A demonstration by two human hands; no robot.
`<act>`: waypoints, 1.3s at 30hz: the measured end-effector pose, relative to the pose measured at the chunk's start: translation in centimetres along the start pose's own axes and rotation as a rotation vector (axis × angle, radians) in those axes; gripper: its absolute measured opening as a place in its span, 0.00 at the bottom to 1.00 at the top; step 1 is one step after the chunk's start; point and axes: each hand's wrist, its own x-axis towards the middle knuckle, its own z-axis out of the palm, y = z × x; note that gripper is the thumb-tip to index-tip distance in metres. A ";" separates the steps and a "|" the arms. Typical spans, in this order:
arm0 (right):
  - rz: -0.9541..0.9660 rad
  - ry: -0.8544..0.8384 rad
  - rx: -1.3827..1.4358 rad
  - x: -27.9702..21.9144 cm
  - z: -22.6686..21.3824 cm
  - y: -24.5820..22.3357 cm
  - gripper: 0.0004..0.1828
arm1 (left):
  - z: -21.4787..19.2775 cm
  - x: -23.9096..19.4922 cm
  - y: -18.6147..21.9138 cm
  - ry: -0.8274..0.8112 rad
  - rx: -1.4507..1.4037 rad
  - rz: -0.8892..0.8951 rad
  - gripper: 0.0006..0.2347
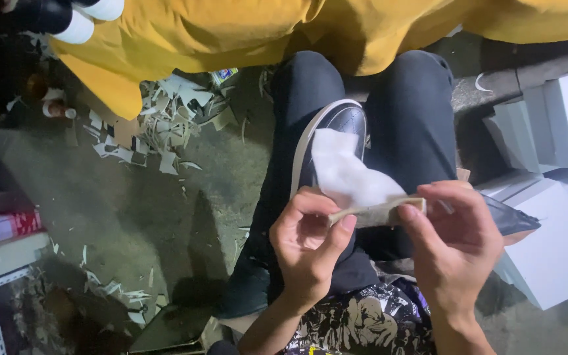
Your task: The person holds a black slip-on shoe and wipes its surface with a white cloth. They then apply a liquid from a small bottle onto the cloth and continue to wipe the shoe's upper and sole.
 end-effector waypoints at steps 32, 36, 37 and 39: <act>0.162 -0.270 0.124 0.8 -1.5 -0.4 0.05 | -0.8 -1.0 -0.2 -0.114 -0.083 -0.092 0.05; 0.147 -0.148 0.220 0.5 -0.6 -0.1 0.11 | 0.0 -1.1 -0.4 0.012 -0.118 -0.140 0.06; 0.070 -0.156 0.189 0.5 -0.4 -0.3 0.16 | 0.1 -1.1 -0.5 0.039 -0.120 -0.155 0.08; 0.002 -0.158 0.088 0.4 -0.9 0.1 0.13 | 0.1 -1.1 -0.6 0.030 -0.133 -0.148 0.08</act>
